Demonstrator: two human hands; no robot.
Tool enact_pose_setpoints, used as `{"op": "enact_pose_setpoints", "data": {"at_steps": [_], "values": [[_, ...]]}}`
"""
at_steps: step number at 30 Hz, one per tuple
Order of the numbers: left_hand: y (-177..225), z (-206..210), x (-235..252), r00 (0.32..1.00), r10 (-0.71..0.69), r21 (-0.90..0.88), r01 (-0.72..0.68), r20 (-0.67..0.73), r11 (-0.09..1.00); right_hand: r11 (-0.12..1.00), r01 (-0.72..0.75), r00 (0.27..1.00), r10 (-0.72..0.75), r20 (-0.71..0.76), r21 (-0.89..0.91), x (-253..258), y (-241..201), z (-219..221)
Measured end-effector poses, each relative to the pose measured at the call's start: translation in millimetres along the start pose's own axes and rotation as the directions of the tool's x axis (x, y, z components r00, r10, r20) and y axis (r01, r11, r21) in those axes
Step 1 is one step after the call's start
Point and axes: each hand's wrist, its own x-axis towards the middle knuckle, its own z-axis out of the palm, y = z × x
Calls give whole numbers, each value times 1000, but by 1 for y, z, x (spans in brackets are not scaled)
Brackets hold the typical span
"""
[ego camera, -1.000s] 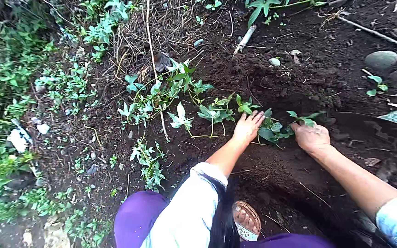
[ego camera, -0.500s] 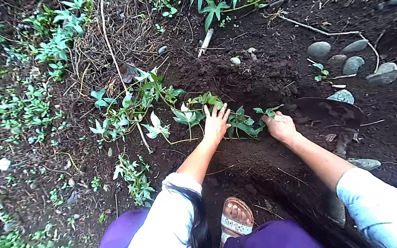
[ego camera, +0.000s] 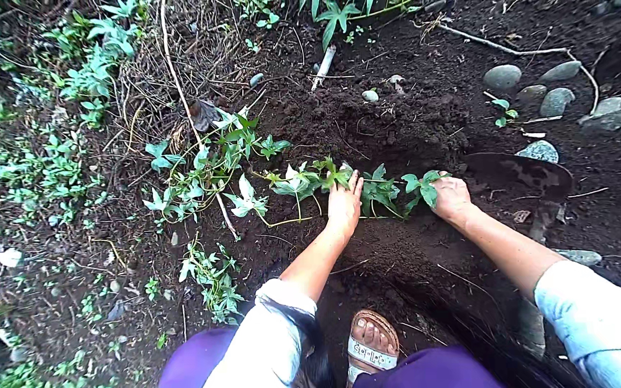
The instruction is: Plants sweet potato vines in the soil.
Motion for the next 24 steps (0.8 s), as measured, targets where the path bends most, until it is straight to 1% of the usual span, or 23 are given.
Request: {"op": "enact_pose_setpoints", "data": {"at_steps": [1,2,4,6,9,12,13,14,15,16,17,18,19,20,21,22,23,24], "values": [[6,1,-6,995,28,8,-28,-98,1000,1000,-12,1000,12,12,1,1,-1,-1],[11,2,-11,984,64,37,-59,-164,998,1000,-19,1000,19,18,-5,3,-2,1],[17,1,-11,982,78,87,-63,-171,994,999,-27,999,28,30,-26,7,-1,5],[14,1,-6,991,37,37,-32,-132,999,999,-32,998,34,48,-33,7,-2,3],[0,6,4,1000,-18,-55,18,-10,998,999,-33,998,34,57,-17,6,2,1],[-8,9,4,998,-33,-70,36,54,997,994,88,996,-88,-1,70,13,22,2],[-8,9,4,997,-34,-71,39,65,997,991,107,994,-109,13,77,16,28,-4],[-8,8,5,997,-37,-67,41,74,997,994,81,994,-86,62,71,15,30,-16],[-6,7,5,996,-40,-61,45,81,997,997,23,996,-29,86,71,10,26,-32],[-5,6,5,996,-43,-63,48,82,997,994,-40,998,35,51,98,1,20,-49],[-5,6,5,995,-47,-68,53,86,996,987,-69,996,77,-47,148,-12,11,-63],[-5,6,6,994,-53,-63,59,96,996,978,-58,980,95,-178,202,-26,1,-71],[-5,5,6,992,-56,-56,63,111,996,969,6,943,77,-323,248,-39,-11,-73],[-5,5,6,991,-57,-56,64,124,996,958,106,898,24,-439,268,-51,-25,-68],[-5,5,6,990,-56,-51,63,132,997,941,208,864,-48,-501,268,-57,-38,-59],[-5,5,6,990,-53,-48,59,129,997,921,298,845,-133,-519,250,-57,-50,-46],[-4,5,6,992,-50,-50,56,116,997,906,358,843,-209,-496,226,-52,-57,-29],[-3,4,6,994,-52,-53,57,101,997,903,380,855,-259,-450,203,-42,-61,-12]]}}
